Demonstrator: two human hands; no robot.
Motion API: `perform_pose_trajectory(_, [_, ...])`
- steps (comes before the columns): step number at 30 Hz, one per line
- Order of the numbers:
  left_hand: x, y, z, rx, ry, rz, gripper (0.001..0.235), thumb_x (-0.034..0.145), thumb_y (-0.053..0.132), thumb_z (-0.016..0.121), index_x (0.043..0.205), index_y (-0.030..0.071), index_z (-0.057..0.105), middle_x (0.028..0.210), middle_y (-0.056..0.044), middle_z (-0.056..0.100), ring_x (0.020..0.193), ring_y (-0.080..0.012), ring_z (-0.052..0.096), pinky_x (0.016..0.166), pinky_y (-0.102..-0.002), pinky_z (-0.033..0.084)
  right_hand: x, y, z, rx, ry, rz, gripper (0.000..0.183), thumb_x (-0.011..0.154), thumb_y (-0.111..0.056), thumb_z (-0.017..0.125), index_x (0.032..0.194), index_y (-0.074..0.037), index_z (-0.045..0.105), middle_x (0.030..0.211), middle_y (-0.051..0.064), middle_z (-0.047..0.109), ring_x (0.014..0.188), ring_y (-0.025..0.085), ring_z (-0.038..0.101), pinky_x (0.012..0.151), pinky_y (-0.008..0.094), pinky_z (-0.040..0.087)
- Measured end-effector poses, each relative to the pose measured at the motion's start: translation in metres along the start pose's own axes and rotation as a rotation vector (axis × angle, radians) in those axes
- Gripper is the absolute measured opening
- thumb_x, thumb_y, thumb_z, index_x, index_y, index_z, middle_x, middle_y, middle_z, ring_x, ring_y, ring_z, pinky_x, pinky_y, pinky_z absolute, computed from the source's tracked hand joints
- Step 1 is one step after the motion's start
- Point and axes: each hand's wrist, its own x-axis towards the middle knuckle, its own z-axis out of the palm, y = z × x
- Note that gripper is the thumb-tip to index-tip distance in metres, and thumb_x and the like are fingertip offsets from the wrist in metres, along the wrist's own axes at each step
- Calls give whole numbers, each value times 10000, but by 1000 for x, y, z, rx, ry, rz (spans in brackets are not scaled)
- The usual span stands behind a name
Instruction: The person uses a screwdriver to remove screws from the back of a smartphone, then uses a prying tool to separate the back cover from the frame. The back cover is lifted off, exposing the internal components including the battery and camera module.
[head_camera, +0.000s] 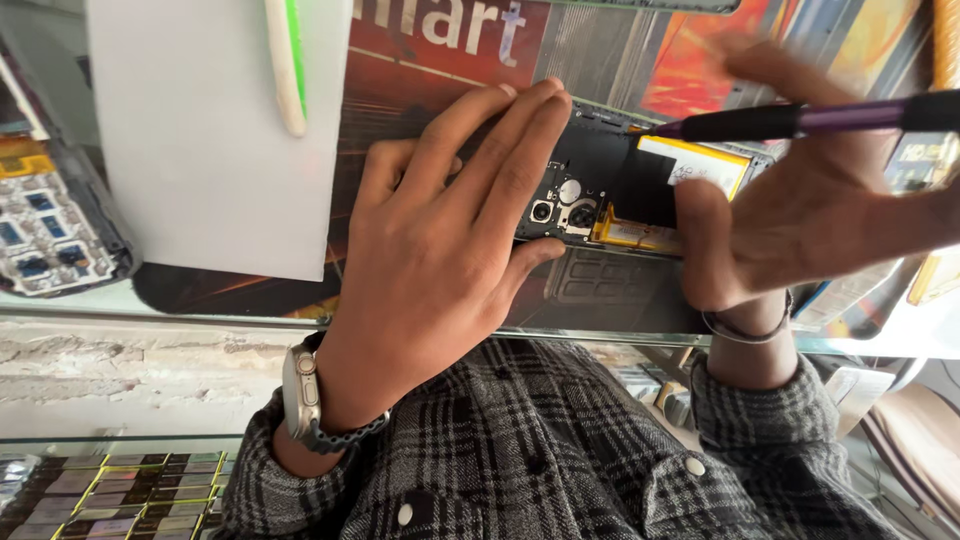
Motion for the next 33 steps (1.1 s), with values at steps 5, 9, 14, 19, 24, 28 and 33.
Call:
perform_pose_trajectory(5, [-6,0,2,33,10,17,882,872,346,881,1528,6,398,1548,-95,540,1410,-273,500,992,-434,422,8,-7,2,-42,-25,-51,1064,829,136,847,1533,-232,138,1047,269,615,841,358,668,750,352,577])
perform_pose_trajectory(9, [-6,-2,2,2,23,15,907,913,352,872,1583,8,367,1598,-99,523,1458,-277,486,1036,-443,417,12,-9,0,-74,-23,-45,1061,835,132,855,1533,-219,138,1066,283,621,875,348,676,746,349,576])
perform_pose_trajectory(14, [-10,-1,5,1,36,6,929,886,357,876,1580,6,367,1584,-98,534,1439,-268,498,1023,-434,424,7,-8,-1,-81,-31,-32,1056,843,126,866,1534,-203,137,1089,300,627,918,335,687,741,346,575])
perform_pose_trajectory(19, [-9,-1,4,16,54,12,932,878,371,883,1574,15,375,1575,-90,534,1433,-266,500,1022,-434,426,7,-5,-4,0,-48,-6,998,898,163,799,1555,-218,152,1106,278,662,955,340,726,780,354,601])
perform_pose_trajectory(24, [-10,-1,4,11,51,11,935,857,366,887,1564,10,389,1572,-91,538,1428,-265,502,1008,-433,428,4,-4,0,-82,28,-30,1033,866,113,836,1554,-211,137,1154,311,582,925,364,664,804,382,573])
perform_pose_trajectory(28, [-9,-1,6,14,61,18,913,875,368,885,1561,7,401,1573,-90,537,1432,-262,500,1013,-429,429,2,-7,1,-28,33,4,1061,910,125,865,1587,-227,127,1163,257,623,911,322,720,792,365,593])
perform_pose_trajectory(33, [-8,-1,3,9,58,17,907,868,358,883,1554,3,407,1565,-95,543,1421,-266,506,1009,-432,429,5,-6,-1,-134,27,-12,1094,837,72,882,1568,-239,131,1178,248,611,923,338,667,766,382,557])
